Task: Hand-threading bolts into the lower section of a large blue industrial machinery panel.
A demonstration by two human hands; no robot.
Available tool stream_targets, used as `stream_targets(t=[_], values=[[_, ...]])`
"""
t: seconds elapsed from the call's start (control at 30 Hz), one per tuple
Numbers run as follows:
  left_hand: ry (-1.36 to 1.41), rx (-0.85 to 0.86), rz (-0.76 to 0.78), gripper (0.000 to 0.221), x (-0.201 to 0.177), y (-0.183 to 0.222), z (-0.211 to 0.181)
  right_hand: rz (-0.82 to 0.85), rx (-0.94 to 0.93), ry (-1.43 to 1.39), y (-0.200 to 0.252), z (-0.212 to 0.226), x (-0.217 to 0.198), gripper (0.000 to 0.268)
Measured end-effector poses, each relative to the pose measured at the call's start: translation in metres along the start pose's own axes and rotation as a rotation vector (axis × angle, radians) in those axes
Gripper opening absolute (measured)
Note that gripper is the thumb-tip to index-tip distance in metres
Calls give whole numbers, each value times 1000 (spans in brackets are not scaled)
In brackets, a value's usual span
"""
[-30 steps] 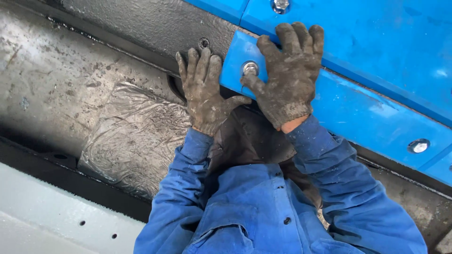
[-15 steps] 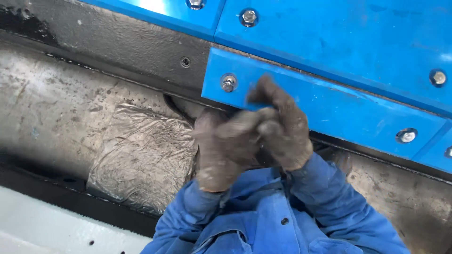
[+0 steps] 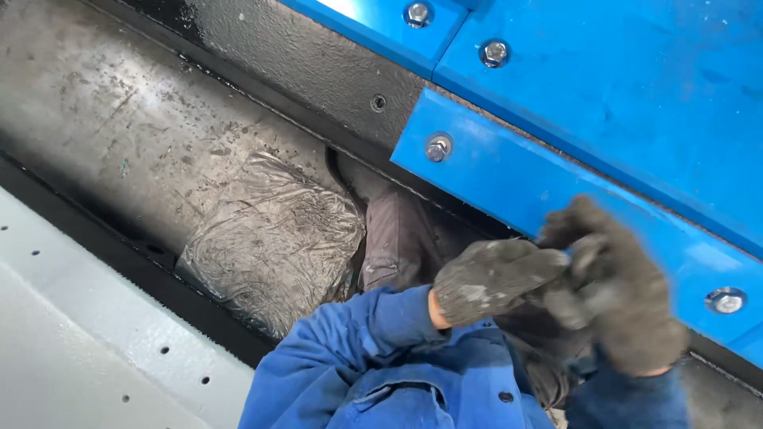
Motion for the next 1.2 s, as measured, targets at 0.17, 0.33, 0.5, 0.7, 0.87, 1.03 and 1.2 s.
stream_targets(t=[0.17, 0.33, 0.5, 0.7, 0.87, 1.03, 1.2], values=[[-533, 87, -188, 37, 58, -6, 61, -187, -100, 49, 22, -25, -5, 16], [-58, 320, -120, 39, 39, 16, 34, -425, -559, 837, -4, -2, -61, 11], [5, 127, -234, 32, -2, 9, -25, -623, -605, 769, -55, -17, -128, 19], [77, -89, -530, 35, -21, -7, -2, -831, -378, 754, -25, 48, -69, 43], [-82, -72, -685, 37, -27, -6, 14, 227, -173, -689, 32, 8, 38, 48], [-314, -45, -921, 26, -47, 11, 36, 423, 267, -1511, 46, -22, 61, 56], [-123, -18, -935, 22, -50, -7, 8, 489, -125, -923, 45, 27, 27, 53]])
Point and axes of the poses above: each hand's wrist, its own y-axis away from the middle knuckle, its own x-axis out of the palm, z = x × y, the point moved 4 cm from there along -y, towards the middle knuckle, and after that the axes turned 7 degrees about -y, right-handed, at the moved point
